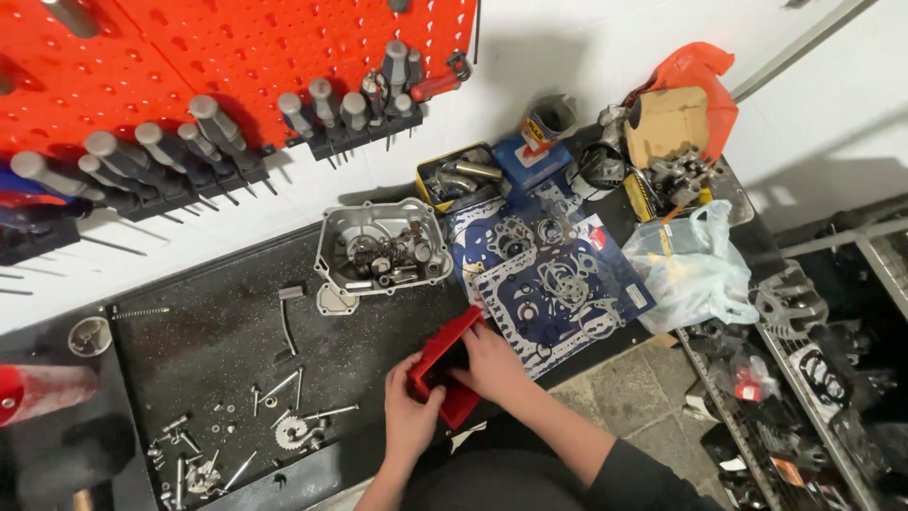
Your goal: The person sorts black rubber O-rings from a red plastic bin onto a workbench, separating them by size. They then use blue pliers to manipulate a small metal component before returning to organize the O-rings further.
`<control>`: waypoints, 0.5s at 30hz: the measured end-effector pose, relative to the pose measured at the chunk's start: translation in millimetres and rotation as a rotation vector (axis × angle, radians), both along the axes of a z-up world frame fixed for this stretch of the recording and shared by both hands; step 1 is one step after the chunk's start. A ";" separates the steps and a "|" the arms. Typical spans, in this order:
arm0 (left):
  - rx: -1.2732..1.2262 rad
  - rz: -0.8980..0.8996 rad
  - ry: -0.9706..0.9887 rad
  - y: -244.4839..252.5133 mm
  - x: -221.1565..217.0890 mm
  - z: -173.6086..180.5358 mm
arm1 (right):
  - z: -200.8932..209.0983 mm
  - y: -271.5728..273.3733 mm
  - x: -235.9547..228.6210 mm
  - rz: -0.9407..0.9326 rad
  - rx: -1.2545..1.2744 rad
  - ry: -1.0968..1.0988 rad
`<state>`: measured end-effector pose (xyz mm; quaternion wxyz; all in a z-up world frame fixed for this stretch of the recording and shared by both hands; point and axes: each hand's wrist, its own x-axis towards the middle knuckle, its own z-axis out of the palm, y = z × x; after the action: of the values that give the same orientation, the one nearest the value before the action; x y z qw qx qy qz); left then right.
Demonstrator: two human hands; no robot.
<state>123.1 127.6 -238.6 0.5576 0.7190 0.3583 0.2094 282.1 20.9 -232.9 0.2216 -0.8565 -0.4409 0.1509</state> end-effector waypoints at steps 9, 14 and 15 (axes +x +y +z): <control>-0.093 0.184 -0.021 -48.5 27.1 -7.8 | 22.9 -11.1 53.7 0.390 -0.087 0.112; -0.276 0.306 -0.108 -78.6 41.9 -6.9 | 38.3 -20.3 78.8 0.559 -0.204 0.099; -0.310 0.326 -0.138 -84.6 42.9 -10.1 | 38.8 -22.9 81.4 0.595 -0.168 0.101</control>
<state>166.0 43.0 -248.7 0.6433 0.5413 0.4588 0.2877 363.5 -2.0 -194.1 0.1177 -0.6965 -0.6467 0.2877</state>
